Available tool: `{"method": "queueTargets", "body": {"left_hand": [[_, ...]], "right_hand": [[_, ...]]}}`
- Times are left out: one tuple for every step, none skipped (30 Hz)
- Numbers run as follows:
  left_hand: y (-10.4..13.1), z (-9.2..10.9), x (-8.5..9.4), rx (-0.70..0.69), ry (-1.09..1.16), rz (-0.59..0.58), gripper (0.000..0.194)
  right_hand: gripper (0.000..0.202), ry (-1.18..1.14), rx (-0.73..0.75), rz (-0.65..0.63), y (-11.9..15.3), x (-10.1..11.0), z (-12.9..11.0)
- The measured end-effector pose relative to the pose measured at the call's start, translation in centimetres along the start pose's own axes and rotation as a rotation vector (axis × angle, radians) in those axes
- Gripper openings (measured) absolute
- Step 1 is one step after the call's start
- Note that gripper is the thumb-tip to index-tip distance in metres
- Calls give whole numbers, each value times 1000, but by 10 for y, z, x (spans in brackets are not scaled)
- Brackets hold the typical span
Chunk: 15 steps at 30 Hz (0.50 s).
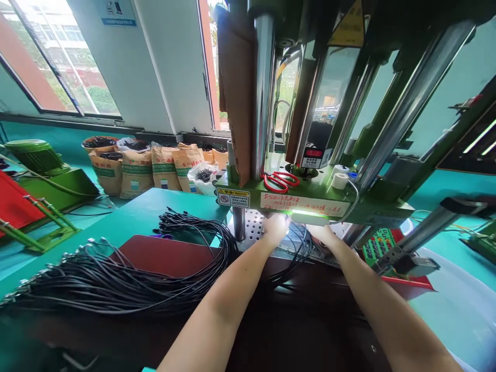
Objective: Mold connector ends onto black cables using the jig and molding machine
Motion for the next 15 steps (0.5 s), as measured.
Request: {"method": "queueTargets", "body": {"left_hand": [[2, 4, 0, -41, -43, 24, 28], [3, 7, -1, -72, -79, 39, 28], [4, 8, -2, -95, -113, 49, 28], [4, 7, -4, -113, -145, 54, 28], [3, 6, -6, -126, -173, 58, 28], [3, 4, -8, -137, -196, 61, 28], [2, 3, -10, -148, -215, 66, 29], [1, 1, -11, -158, -228, 71, 29], [0, 0, -12, -167, -238, 78, 29], [0, -1, -13, -175, -243, 86, 29], [-1, -1, -13, -182, -246, 93, 30], [-1, -1, -13, -188, -248, 100, 30], [-1, 0, -12, -194, -248, 106, 30], [-1, 1, -11, -199, -249, 111, 30], [-1, 3, -10, -205, -248, 115, 29]], "right_hand": [[23, -4, 29, 9, -1, 0, -4], [21, -6, 56, 16, -2, -1, -7], [21, -6, 79, 21, -2, -2, -10], [20, -3, 97, 24, -2, -3, -13], [20, 1, 110, 25, -1, -3, -14], [20, 7, 118, 27, -1, -4, -15], [20, 13, 123, 27, -1, -5, -15], [20, 20, 126, 26, 0, -7, -15], [21, 27, 127, 24, 0, -8, -14], [22, 34, 127, 22, 0, -9, -13], [22, 41, 126, 17, 0, -10, -12], [22, 46, 124, 12, -1, -12, -11], [23, 51, 121, 7, -1, -12, -10], [23, 55, 119, 3, -2, -12, -9], [25, 58, 116, 0, -4, -12, -9]]}}
Point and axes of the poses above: each hand's wrist, its own y-axis away from the middle knuckle, its own x-axis out of the back of the hand, z = x × y, the point moved 4 cm from there along -y, towards the middle knuckle, and after that the axes turned 7 degrees about z, right-handed, at the moved point
